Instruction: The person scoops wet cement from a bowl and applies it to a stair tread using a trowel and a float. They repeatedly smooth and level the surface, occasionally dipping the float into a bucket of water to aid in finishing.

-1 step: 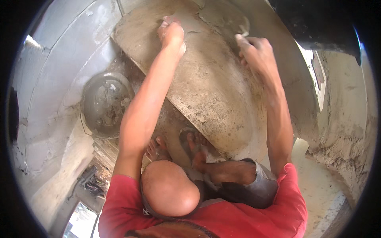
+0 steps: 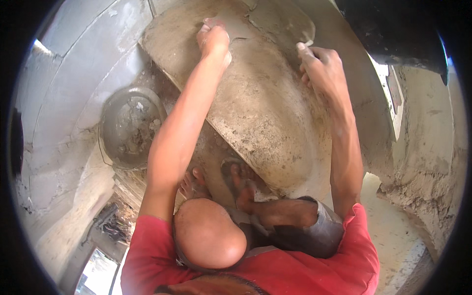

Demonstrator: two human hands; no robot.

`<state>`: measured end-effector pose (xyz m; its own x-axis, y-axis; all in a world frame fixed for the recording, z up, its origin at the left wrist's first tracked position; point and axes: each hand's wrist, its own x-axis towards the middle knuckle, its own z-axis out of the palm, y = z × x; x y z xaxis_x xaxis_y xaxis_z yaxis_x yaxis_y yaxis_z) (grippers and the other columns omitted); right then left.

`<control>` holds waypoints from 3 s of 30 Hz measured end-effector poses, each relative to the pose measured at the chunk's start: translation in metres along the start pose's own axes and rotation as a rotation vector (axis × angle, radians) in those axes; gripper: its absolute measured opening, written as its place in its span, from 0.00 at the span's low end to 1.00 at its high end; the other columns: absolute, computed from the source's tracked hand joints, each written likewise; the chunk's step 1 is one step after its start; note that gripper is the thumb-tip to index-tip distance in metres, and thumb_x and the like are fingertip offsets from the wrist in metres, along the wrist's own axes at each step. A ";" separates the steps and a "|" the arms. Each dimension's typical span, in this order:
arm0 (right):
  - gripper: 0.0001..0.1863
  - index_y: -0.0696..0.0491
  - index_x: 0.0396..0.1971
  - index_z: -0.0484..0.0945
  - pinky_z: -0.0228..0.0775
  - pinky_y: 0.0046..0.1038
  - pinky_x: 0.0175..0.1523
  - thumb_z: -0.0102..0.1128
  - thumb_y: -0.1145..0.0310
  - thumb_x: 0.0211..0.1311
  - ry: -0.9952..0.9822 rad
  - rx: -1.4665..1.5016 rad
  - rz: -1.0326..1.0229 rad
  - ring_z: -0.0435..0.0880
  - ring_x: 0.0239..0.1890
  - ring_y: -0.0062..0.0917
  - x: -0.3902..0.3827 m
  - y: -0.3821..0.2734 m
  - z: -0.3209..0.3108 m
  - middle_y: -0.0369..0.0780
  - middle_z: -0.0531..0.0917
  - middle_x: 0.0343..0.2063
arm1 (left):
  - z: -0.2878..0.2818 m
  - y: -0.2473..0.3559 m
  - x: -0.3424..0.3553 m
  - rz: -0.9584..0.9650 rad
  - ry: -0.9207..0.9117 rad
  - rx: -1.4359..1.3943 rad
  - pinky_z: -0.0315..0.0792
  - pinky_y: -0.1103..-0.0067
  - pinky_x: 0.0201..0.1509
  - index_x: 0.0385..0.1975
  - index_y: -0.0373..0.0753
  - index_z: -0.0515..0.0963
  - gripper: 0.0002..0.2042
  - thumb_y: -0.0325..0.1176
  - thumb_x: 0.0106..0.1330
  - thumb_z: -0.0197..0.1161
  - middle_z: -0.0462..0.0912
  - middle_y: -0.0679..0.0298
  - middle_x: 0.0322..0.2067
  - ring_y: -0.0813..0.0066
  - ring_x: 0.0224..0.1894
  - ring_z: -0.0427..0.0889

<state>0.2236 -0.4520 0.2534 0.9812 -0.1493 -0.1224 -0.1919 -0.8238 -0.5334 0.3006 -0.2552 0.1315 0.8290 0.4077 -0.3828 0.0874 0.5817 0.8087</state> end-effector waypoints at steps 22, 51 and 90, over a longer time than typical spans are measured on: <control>0.32 0.66 0.47 0.87 0.79 0.38 0.29 0.56 0.45 0.79 -0.186 -0.207 -0.068 0.84 0.19 0.29 0.026 -0.026 0.033 0.46 0.84 0.17 | -0.001 0.010 0.019 0.012 0.041 -0.023 0.74 0.70 0.57 0.51 0.30 0.79 0.14 0.21 0.71 0.51 0.85 0.53 0.49 0.66 0.50 0.82; 0.24 0.60 0.43 0.88 0.75 0.30 0.27 0.60 0.50 0.79 -0.022 -0.137 -0.424 0.84 0.22 0.25 -0.046 0.075 -0.009 0.41 0.86 0.28 | -0.044 0.063 0.042 -0.051 -0.442 -0.176 0.77 0.66 0.63 0.49 0.31 0.80 0.12 0.22 0.68 0.58 0.86 0.55 0.47 0.64 0.50 0.85; 0.29 0.68 0.37 0.87 0.82 0.52 0.52 0.55 0.52 0.78 0.088 -0.394 -0.218 0.89 0.42 0.61 0.073 -0.061 0.097 0.65 0.87 0.34 | -0.054 0.041 0.042 0.152 0.003 0.180 0.76 0.67 0.56 0.45 0.24 0.81 0.14 0.22 0.66 0.52 0.87 0.44 0.47 0.61 0.48 0.86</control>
<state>0.3047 -0.3597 0.1954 0.9991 0.0191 0.0380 0.0255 -0.9838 -0.1773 0.3092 -0.1763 0.1240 0.8385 0.4831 -0.2521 0.0595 0.3787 0.9236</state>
